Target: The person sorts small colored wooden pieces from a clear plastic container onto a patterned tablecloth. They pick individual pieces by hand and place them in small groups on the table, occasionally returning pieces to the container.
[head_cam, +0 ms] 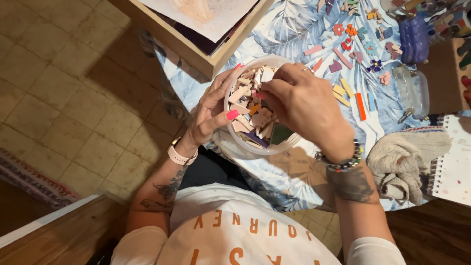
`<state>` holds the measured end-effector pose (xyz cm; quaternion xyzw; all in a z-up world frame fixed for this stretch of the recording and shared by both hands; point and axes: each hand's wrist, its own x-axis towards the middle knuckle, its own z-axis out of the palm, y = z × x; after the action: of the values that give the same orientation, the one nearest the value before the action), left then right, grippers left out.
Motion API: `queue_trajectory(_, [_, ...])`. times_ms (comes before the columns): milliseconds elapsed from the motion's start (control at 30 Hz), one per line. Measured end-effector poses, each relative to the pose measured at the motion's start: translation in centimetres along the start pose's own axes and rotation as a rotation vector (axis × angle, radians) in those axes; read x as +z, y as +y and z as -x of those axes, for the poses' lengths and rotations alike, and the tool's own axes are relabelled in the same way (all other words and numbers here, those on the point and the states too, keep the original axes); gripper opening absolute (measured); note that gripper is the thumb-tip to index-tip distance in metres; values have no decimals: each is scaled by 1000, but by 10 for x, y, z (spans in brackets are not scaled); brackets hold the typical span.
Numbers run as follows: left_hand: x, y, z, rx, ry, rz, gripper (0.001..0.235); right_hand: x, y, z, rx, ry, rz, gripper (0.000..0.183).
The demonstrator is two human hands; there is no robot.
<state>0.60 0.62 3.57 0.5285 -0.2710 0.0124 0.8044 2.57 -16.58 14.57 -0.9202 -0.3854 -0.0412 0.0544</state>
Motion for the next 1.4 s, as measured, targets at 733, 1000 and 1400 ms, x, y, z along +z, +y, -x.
queue_trajectory(733, [0,-5,-2,45,35,-143,65,36,6,2,102,163,-36,11])
queue_trajectory(1000, [-1,-13,0,46,55,-125,66,23,10,6,54,202,-97,11])
queue_trajectory(1400, [4,10,-11,-103,36,-208,66,-3,125,74,516,270,-80,4])
